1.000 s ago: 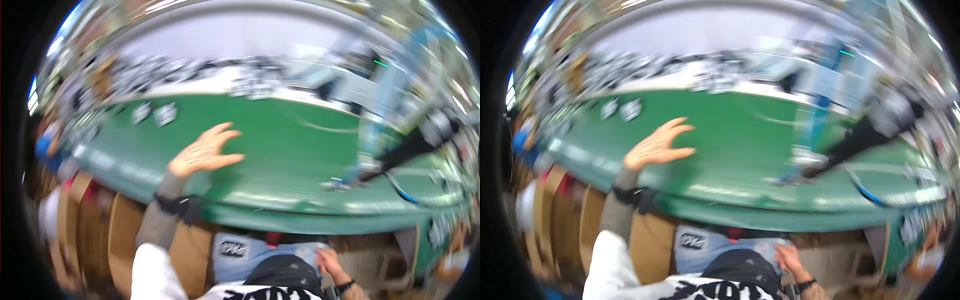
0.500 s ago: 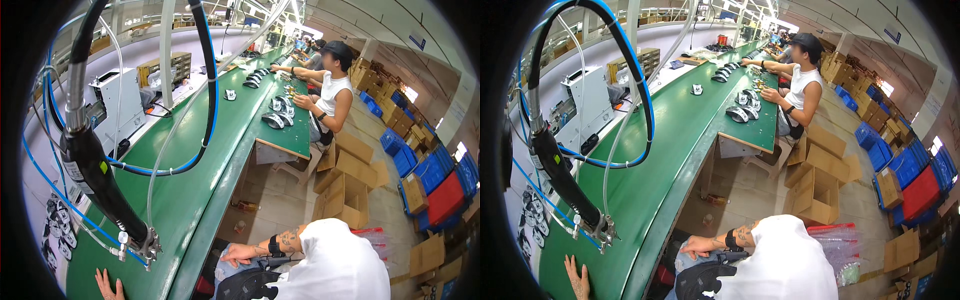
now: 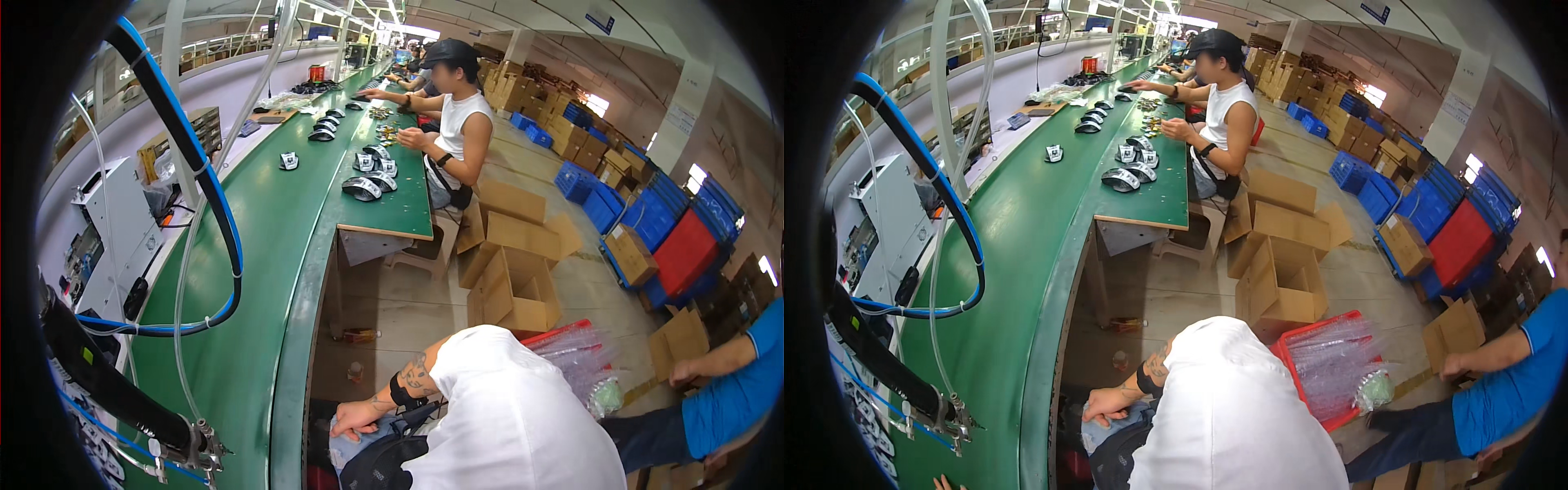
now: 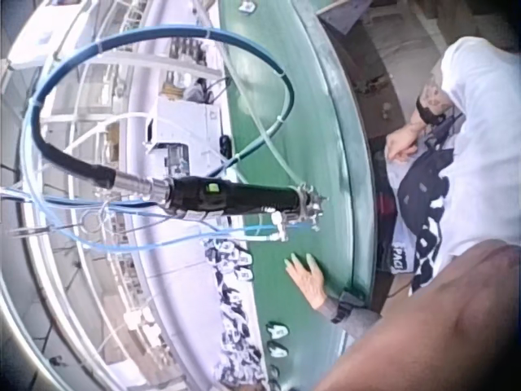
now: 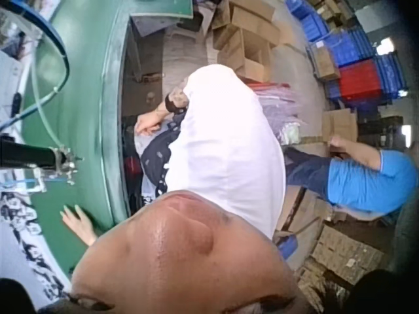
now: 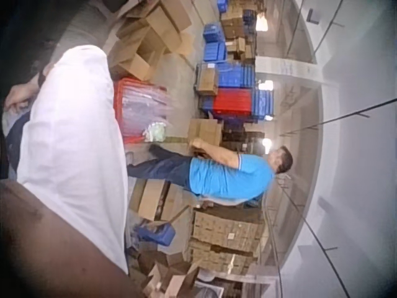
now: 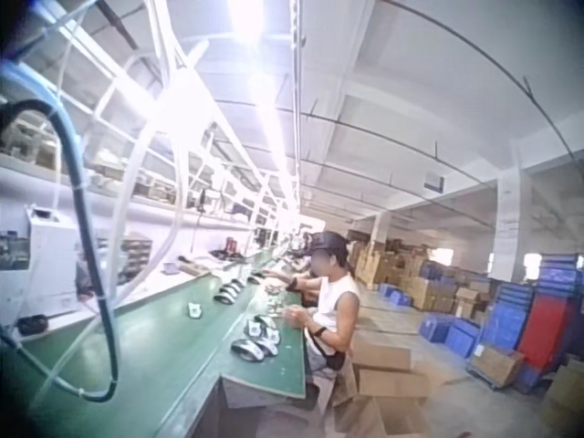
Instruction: Assembling the covers of computer mice and securing them with screws using an electric screwdriver.
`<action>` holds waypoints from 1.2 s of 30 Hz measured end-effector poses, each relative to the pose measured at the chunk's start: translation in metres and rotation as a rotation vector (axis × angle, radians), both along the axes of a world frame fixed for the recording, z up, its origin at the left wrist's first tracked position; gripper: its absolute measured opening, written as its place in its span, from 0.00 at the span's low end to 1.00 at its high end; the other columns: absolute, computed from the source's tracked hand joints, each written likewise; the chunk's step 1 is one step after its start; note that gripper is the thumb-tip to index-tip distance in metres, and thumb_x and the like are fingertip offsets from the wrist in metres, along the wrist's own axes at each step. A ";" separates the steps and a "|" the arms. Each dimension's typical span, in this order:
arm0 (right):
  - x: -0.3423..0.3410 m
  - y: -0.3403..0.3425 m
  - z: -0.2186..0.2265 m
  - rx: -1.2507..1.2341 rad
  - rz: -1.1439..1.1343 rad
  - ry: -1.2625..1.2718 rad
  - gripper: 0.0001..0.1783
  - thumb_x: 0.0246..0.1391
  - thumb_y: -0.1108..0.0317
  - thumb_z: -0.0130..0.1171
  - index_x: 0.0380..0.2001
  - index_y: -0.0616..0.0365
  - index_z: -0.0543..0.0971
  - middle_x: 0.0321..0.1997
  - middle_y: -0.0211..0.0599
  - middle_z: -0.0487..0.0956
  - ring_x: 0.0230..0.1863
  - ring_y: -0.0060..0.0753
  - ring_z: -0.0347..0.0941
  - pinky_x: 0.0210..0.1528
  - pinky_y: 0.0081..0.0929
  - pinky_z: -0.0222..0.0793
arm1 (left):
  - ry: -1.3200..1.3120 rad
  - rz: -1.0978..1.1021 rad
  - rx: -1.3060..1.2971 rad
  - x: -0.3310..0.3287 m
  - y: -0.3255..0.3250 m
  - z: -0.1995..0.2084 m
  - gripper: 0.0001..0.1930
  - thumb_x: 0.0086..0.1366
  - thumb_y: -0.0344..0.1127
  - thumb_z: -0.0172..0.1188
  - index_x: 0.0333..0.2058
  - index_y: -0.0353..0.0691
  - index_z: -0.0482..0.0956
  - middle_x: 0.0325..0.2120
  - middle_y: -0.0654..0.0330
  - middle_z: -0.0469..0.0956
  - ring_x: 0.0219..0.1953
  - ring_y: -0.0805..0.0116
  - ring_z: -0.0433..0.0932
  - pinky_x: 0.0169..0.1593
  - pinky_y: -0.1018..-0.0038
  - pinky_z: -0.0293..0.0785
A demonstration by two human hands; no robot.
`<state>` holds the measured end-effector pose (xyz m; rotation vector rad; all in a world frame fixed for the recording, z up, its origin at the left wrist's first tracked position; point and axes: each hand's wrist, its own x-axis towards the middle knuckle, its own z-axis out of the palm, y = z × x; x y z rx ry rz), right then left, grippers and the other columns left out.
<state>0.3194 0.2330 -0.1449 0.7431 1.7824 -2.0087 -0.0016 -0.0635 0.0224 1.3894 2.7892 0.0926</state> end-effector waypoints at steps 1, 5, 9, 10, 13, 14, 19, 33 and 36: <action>0.001 0.000 0.000 -0.003 -0.012 0.006 0.28 0.56 0.52 0.49 0.13 0.65 0.75 0.03 0.34 0.64 0.03 0.25 0.60 0.08 0.24 0.57 | 0.006 -0.008 -0.001 0.002 0.000 0.001 0.28 0.67 0.51 0.45 0.56 0.35 0.67 0.58 0.41 0.61 0.60 0.45 0.58 0.64 0.58 0.50; -0.001 -0.003 -0.002 0.012 -0.026 0.003 0.28 0.56 0.52 0.49 0.13 0.65 0.75 0.03 0.34 0.64 0.03 0.25 0.60 0.07 0.24 0.56 | -0.001 -0.009 0.039 0.004 -0.003 0.005 0.27 0.66 0.51 0.46 0.56 0.35 0.67 0.57 0.42 0.62 0.60 0.45 0.59 0.64 0.58 0.50; -0.003 -0.007 -0.003 0.014 -0.018 0.001 0.28 0.57 0.52 0.49 0.12 0.64 0.75 0.02 0.34 0.64 0.02 0.25 0.60 0.07 0.24 0.56 | 0.015 -0.024 -0.016 -0.003 -0.007 0.005 0.27 0.66 0.51 0.46 0.57 0.37 0.67 0.58 0.44 0.61 0.60 0.46 0.58 0.64 0.59 0.49; -0.004 -0.008 -0.003 0.020 -0.025 -0.010 0.29 0.57 0.52 0.48 0.12 0.64 0.75 0.02 0.34 0.64 0.02 0.25 0.60 0.07 0.24 0.57 | 0.031 -0.041 -0.048 -0.004 -0.007 0.005 0.27 0.66 0.51 0.46 0.57 0.38 0.66 0.59 0.45 0.60 0.61 0.46 0.57 0.65 0.59 0.49; -0.003 -0.010 -0.011 0.006 -0.016 0.003 0.30 0.58 0.51 0.48 0.11 0.64 0.75 0.02 0.34 0.64 0.02 0.25 0.60 0.07 0.24 0.57 | -0.046 -0.012 0.006 -0.002 -0.008 0.004 0.28 0.66 0.52 0.46 0.57 0.39 0.66 0.60 0.46 0.59 0.61 0.47 0.57 0.65 0.59 0.48; -0.001 -0.011 -0.012 0.004 -0.011 -0.001 0.30 0.58 0.51 0.48 0.11 0.64 0.75 0.02 0.34 0.64 0.02 0.25 0.60 0.07 0.24 0.57 | -0.050 -0.007 0.003 -0.003 -0.009 0.004 0.28 0.66 0.52 0.46 0.57 0.39 0.66 0.60 0.46 0.59 0.61 0.47 0.57 0.65 0.59 0.48; 0.007 0.002 -0.007 0.017 -0.018 -0.006 0.30 0.59 0.51 0.47 0.11 0.64 0.75 0.02 0.33 0.63 0.02 0.25 0.60 0.06 0.24 0.56 | 0.002 -0.049 -0.016 0.005 0.005 0.006 0.28 0.65 0.52 0.46 0.58 0.40 0.65 0.59 0.46 0.61 0.61 0.47 0.58 0.64 0.59 0.49; 0.013 0.021 0.014 0.148 0.103 -0.311 0.27 0.57 0.49 0.53 0.14 0.60 0.76 0.11 0.34 0.74 0.08 0.24 0.68 0.10 0.19 0.60 | -0.113 -0.080 0.499 -0.022 -0.001 -0.019 0.24 0.56 0.43 0.60 0.49 0.37 0.72 0.50 0.49 0.71 0.52 0.51 0.70 0.54 0.65 0.67; -0.007 -0.013 0.060 0.677 0.516 -0.118 0.22 0.53 0.46 0.56 0.25 0.53 0.82 0.15 0.30 0.78 0.19 0.27 0.76 0.24 0.21 0.71 | 0.037 0.196 0.515 -0.036 -0.055 -0.008 0.20 0.56 0.42 0.61 0.45 0.39 0.74 0.45 0.52 0.74 0.46 0.52 0.74 0.49 0.65 0.71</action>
